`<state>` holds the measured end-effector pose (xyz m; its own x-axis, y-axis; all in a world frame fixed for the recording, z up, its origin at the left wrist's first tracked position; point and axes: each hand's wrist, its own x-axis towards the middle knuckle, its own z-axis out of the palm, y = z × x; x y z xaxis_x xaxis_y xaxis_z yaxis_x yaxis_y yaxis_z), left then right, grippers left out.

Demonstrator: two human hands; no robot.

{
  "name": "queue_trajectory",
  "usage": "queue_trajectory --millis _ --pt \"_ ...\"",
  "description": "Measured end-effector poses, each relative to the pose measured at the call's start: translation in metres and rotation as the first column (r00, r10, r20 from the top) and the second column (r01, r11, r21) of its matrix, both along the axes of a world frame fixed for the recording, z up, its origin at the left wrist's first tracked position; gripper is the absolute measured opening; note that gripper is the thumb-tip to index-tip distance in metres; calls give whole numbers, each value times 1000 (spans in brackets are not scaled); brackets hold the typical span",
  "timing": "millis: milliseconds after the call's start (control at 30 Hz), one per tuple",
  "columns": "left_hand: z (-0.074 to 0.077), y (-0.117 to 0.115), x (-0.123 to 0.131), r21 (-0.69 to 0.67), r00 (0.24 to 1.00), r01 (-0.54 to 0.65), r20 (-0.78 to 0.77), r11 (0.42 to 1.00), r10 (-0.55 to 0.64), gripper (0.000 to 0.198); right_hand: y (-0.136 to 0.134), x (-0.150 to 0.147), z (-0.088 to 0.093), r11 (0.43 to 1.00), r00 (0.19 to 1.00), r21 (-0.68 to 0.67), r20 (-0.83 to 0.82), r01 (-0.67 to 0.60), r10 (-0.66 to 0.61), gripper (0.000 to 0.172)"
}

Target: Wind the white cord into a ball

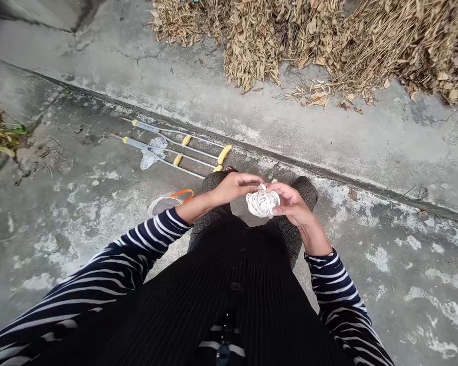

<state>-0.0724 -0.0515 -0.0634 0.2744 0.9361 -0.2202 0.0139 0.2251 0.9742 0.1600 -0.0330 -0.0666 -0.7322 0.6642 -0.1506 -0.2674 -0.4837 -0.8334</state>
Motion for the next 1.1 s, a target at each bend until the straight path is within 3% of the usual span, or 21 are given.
queue_trajectory --millis 100,300,500,667,833,967,1100 --pt "-6 -25 -3 -29 998 -65 -15 997 65 30 -15 -4 -9 998 998 -6 -18 -56 56 46" --pt "-11 -76 -20 -227 978 -192 31 955 204 31 -41 -18 -27 990 991 -46 -20 -135 135 49" --pt "-3 -96 -19 -169 961 -276 -30 946 275 12 -54 -30 -26 991 987 -18 -90 -134 132 49" --pt "1 -90 -17 -164 951 -296 37 941 306 12 -54 -32 -16 996 992 14 -86 -93 93 48" --pt "-6 -72 -22 -125 963 -260 38 957 266 16 -49 -30 -7 999 1000 44 -19 -20 21 48" --pt "-7 -53 -22 -172 964 -258 23 951 265 11 -46 -30 2 998 997 28 51 54 -55 46" --pt "0 -22 -28 -145 975 -205 52 968 214 9 -36 -35 16 993 990 37 76 114 -116 43"
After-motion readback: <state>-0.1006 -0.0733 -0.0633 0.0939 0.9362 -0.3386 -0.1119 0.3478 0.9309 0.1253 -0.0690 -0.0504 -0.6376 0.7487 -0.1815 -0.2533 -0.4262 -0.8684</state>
